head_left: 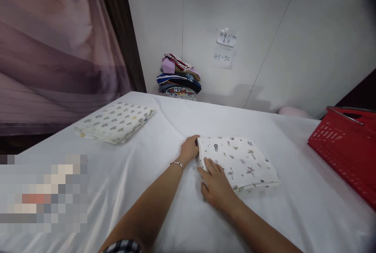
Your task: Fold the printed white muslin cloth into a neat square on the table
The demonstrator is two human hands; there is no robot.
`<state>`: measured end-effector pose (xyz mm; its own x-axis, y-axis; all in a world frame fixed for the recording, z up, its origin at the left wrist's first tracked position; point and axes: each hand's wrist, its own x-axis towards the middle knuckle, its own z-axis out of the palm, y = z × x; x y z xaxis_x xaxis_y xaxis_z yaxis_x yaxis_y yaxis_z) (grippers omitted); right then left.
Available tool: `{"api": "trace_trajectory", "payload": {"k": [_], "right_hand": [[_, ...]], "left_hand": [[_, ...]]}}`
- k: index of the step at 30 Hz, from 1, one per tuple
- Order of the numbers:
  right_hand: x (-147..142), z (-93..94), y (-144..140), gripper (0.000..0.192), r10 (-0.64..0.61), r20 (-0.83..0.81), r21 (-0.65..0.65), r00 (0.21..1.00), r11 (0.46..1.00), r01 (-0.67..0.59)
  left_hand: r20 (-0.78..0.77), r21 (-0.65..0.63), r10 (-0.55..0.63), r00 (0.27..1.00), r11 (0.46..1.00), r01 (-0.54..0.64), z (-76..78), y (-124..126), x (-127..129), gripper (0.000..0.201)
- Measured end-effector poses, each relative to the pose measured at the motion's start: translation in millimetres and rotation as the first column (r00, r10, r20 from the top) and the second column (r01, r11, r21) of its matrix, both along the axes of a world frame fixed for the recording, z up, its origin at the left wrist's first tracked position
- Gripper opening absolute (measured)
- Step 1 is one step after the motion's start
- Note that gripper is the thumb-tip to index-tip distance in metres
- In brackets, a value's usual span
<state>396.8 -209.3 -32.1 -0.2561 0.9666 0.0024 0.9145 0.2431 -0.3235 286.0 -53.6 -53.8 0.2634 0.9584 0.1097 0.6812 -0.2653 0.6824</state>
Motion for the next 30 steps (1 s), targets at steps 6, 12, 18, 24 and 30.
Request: {"api": "trace_trajectory", "payload": {"k": [6, 12, 18, 24, 30], "right_hand": [[3, 0.4, 1, 0.053, -0.003, -0.047, -0.006, 0.999, 1.0, 0.002], [7, 1.1, 3, 0.054, -0.023, -0.116, -0.036, 0.993, 0.999, 0.019], [4, 6.8, 0, 0.059, -0.022, -0.131, -0.095, 0.991, 0.995, 0.009], [-3, 6.5, -4, 0.059, -0.013, -0.057, -0.093, 0.998, 0.996, 0.008], [-2, 5.3, -6, 0.059, 0.011, -0.049, -0.095, 0.999, 0.995, -0.015]], "left_hand": [[-0.008, 0.001, -0.004, 1.0, 1.0, 0.004, 1.3, 1, -1, 0.032], [0.044, -0.005, -0.041, 0.998, 0.999, 0.042, 1.3, 4, -5, 0.025], [0.015, 0.0, -0.1, 0.995, 0.995, 0.1, 2.1, 5, -6, 0.048], [-0.061, 0.074, -0.142, 0.988, 0.986, 0.147, 1.6, 7, -3, 0.032], [-0.104, 0.111, -0.095, 0.99, 0.988, 0.107, -0.6, 10, 0, 0.019]]}}
